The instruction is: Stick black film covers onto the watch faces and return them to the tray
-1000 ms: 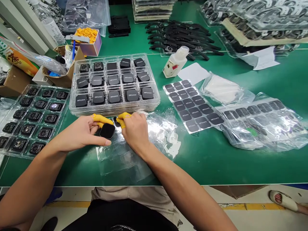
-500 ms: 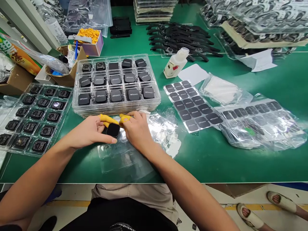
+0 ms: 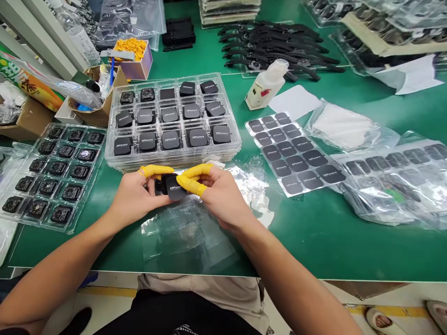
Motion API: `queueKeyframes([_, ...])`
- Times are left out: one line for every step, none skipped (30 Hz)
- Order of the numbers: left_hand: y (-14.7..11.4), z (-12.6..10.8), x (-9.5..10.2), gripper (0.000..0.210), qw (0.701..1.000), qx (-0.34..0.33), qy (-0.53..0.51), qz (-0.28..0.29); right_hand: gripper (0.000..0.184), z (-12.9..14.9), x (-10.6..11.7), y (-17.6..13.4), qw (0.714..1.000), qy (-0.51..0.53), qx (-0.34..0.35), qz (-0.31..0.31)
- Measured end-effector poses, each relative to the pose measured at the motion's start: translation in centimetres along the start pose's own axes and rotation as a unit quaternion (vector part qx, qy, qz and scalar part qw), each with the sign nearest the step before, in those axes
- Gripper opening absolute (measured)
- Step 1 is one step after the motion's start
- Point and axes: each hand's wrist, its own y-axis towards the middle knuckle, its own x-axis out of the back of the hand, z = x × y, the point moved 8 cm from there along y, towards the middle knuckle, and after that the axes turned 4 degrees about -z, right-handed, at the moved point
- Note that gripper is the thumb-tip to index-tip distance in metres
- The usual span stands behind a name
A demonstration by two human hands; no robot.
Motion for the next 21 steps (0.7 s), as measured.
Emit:
queueKeyframes([0.0,0.2,-0.3,0.050,1.000,0.001,0.003,0.002,0.043,-0.6,-0.1,0.1,1.000,0.010,-0.009,-0.011])
queueKeyframes([0.0,0.3,-0.5,0.051,1.000,-0.001,0.008,0.002,0.042,-1.1,-0.2,0.2,0.999,0.018,-0.015,-0.021])
queueKeyframes([-0.1,0.3,-0.6,0.052,1.000,-0.005,0.015,-0.001,0.042,-1.5,-0.1,0.2,0.999,0.024,-0.021,-0.029])
queueKeyframes([-0.1,0.3,-0.7,0.052,1.000,-0.010,0.023,-0.006,0.042,-1.9,-0.1,0.3,0.999,0.028,-0.026,-0.033])
queueKeyframes([-0.1,0.3,-0.8,0.051,0.999,-0.014,0.031,-0.009,0.041,-2.3,0.0,0.4,0.998,0.031,-0.030,-0.035])
queueKeyframes([-0.1,0.3,-0.8,0.050,0.999,-0.016,0.038,-0.012,0.041,-2.5,0.0,0.5,0.998,0.032,-0.032,-0.035])
queueKeyframes([-0.1,0.3,-0.9,0.048,0.999,-0.016,0.041,-0.014,0.040,-2.7,0.1,0.5,0.998,0.032,-0.033,-0.033])
queueKeyframes([-0.1,0.4,-0.9,0.044,0.999,-0.012,0.044,-0.013,0.039,-2.8,0.1,0.5,0.999,0.031,-0.033,-0.030])
queueKeyframes([-0.1,0.5,-1.0,0.040,0.999,-0.007,0.045,-0.012,0.038,-2.9,0.1,0.5,0.999,0.029,-0.032,-0.030])
queueKeyframes([-0.1,0.6,-1.1,0.036,0.999,-0.003,0.047,-0.011,0.038,-3.0,0.2,0.5,0.999,0.027,-0.031,-0.030])
queueKeyframes([-0.1,0.6,-1.1,0.034,0.999,0.000,0.049,-0.010,0.037,-3.0,0.2,0.5,0.999,0.025,-0.030,-0.031])
queueKeyframes([-0.1,0.6,-1.1,0.035,0.999,0.000,0.050,-0.010,0.037,-3.1,0.2,0.5,0.999,0.023,-0.029,-0.031])
queueKeyframes([-0.1,0.6,-1.1,0.039,0.999,0.000,0.052,-0.011,0.037,-3.1,0.2,0.5,0.999,0.022,-0.028,-0.031])
queueKeyframes([-0.1,0.6,-1.1,0.043,0.999,0.000,0.053,-0.012,0.037,-3.1,0.2,0.5,0.999,0.020,-0.027,-0.031])
queueKeyframes([-0.1,0.6,-1.1,0.044,0.999,0.002,0.053,-0.011,0.037,-3.1,0.2,0.4,0.999,0.018,-0.027,-0.031])
queueKeyframes([-0.1,0.7,-1.1,0.043,0.999,0.003,0.053,-0.009,0.037,-3.1,0.3,0.5,0.999,0.016,-0.025,-0.031])
queueKeyframes([-0.1,0.7,-1.2,0.041,0.999,0.004,0.053,-0.006,0.038,-3.1,0.3,0.5,0.999,0.014,-0.023,-0.031])
queueKeyframes([-0.1,0.7,-1.2,0.039,0.999,0.005,0.052,-0.003,0.038,-3.1,0.3,0.5,0.999,0.012,-0.021,-0.031])
queueKeyframes([-0.1,0.7,-1.2,0.037,0.999,0.005,0.053,0.000,0.038,-3.0,0.3,0.5,0.999,0.011,-0.020,-0.030])
queueKeyframes([-0.1,0.7,-1.3,0.036,0.999,0.005,0.053,0.002,0.038,-3.0,0.3,0.5,0.999,0.010,-0.020,-0.029])
queueKeyframes([-0.1,0.7,-1.3,0.036,0.999,0.004,0.052,0.003,0.039,-3.0,0.3,0.5,0.999,0.008,-0.020,-0.028])
